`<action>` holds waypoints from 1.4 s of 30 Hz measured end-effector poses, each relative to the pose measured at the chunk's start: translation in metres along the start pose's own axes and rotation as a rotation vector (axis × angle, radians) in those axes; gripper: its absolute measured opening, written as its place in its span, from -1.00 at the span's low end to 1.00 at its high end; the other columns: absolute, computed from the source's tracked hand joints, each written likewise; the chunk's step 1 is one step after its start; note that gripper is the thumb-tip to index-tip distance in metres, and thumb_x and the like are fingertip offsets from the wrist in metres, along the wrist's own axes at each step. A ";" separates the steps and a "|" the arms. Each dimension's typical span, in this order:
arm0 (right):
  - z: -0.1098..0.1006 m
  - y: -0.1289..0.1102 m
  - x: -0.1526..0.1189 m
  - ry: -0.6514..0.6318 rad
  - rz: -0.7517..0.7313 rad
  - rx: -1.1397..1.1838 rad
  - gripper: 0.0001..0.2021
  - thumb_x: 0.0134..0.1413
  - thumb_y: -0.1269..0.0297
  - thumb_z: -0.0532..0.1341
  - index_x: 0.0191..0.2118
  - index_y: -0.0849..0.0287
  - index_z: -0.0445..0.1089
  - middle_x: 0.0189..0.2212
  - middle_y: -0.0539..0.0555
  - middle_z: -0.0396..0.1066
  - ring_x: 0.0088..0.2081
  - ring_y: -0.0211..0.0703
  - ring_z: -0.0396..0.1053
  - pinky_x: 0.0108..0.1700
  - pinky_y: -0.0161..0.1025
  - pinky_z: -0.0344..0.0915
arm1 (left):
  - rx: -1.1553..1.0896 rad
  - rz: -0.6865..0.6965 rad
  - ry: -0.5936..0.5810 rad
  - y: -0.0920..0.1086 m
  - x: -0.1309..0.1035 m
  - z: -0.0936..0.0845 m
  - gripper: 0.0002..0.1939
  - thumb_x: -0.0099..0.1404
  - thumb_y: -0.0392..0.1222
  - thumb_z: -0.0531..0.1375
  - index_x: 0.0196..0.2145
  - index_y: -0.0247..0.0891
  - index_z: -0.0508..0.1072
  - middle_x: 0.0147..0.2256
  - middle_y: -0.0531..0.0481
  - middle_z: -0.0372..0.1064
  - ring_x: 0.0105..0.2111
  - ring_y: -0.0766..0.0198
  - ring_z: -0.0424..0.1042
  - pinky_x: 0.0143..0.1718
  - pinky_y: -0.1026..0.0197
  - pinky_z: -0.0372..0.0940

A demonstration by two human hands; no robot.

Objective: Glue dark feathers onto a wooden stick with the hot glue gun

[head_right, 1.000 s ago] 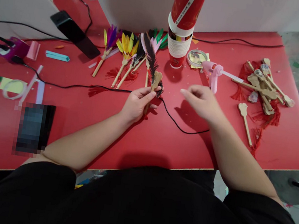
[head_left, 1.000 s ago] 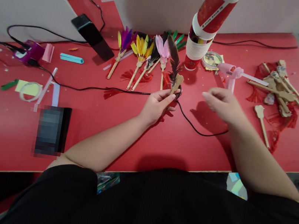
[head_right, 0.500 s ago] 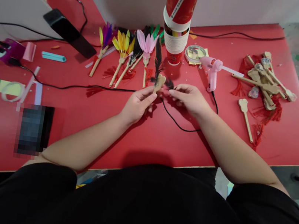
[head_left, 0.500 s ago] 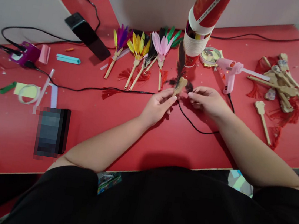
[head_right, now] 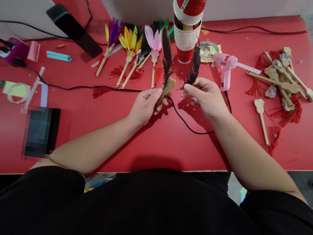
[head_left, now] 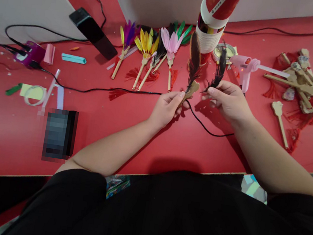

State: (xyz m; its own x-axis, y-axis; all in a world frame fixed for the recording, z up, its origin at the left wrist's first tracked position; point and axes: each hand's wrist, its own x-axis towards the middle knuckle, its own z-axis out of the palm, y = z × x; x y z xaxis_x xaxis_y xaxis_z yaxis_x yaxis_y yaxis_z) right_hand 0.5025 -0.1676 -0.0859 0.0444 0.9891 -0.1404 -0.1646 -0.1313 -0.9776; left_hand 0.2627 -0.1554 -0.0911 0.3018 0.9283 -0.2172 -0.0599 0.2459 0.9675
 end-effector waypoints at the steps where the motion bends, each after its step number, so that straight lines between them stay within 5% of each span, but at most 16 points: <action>1: 0.000 0.000 -0.001 -0.002 -0.007 0.000 -0.51 0.11 -0.08 0.78 -0.27 0.05 0.55 -0.32 0.04 0.62 -0.27 -0.10 0.61 -0.38 -0.21 0.29 | 0.004 0.001 0.002 0.000 0.000 0.000 -0.50 0.68 0.28 0.42 -0.14 -0.24 0.82 -0.46 0.04 0.60 -0.65 0.47 0.24 -0.62 0.36 0.20; 7: 0.005 -0.009 -0.006 -0.050 -0.090 -0.082 -0.52 0.07 -0.13 0.80 -0.31 0.05 0.62 -0.39 -0.01 0.52 -0.34 -0.16 0.44 -0.31 -0.15 0.36 | 0.026 0.030 -0.013 0.003 -0.004 0.001 -0.53 0.63 0.24 0.50 -0.20 -0.24 0.77 -0.36 0.00 0.69 -0.59 0.47 0.40 -0.59 0.38 0.27; 14: 0.015 -0.015 -0.006 -0.064 -0.176 -0.232 -0.63 0.18 -0.07 0.72 -0.33 0.05 0.67 -0.26 0.07 0.66 -0.18 -0.03 0.55 -0.10 -0.07 0.53 | 0.030 0.013 -0.031 0.002 -0.004 0.004 -0.65 0.60 0.06 0.56 0.17 -0.20 0.87 -0.34 0.00 0.75 -0.52 0.38 0.56 -0.53 0.34 0.36; 20: 0.011 -0.007 -0.003 -0.040 -0.247 -0.339 -0.67 0.23 -0.02 0.68 -0.34 0.03 0.66 -0.31 0.05 0.60 -0.24 -0.04 0.47 -0.14 -0.05 0.46 | 0.022 0.050 -0.059 0.000 -0.004 0.004 -0.69 0.63 0.06 0.53 0.09 -0.23 0.89 -0.32 -0.01 0.76 -0.55 0.43 0.50 -0.45 0.33 0.46; 28: 0.012 0.002 0.001 -0.002 -0.354 -0.351 -0.58 0.16 -0.07 0.74 -0.39 0.02 0.61 -0.35 0.04 0.58 -0.28 -0.05 0.46 -0.18 -0.03 0.48 | 0.092 0.032 -0.069 -0.002 -0.001 0.002 -0.60 0.60 0.15 0.56 0.07 -0.26 0.86 -0.30 -0.05 0.78 -0.55 0.42 0.53 -0.56 0.36 0.32; 42: 0.016 0.018 0.009 0.035 -0.307 -0.191 -0.51 0.07 0.00 0.79 -0.34 0.01 0.48 -0.33 0.00 0.51 -0.24 -0.05 0.52 -0.14 -0.01 0.61 | 0.148 0.136 -0.121 -0.011 0.000 -0.001 -0.46 0.59 0.35 0.50 -0.06 -0.26 0.85 -0.37 -0.01 0.68 -0.56 0.43 0.44 -0.52 0.33 0.32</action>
State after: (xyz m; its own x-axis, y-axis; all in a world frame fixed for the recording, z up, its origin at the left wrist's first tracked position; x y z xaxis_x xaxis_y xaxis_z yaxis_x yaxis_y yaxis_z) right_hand 0.4839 -0.1603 -0.1016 0.0978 0.9818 0.1626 0.0482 0.1585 -0.9862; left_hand 0.2622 -0.1575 -0.1020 0.4129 0.9077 -0.0751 0.0295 0.0691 0.9972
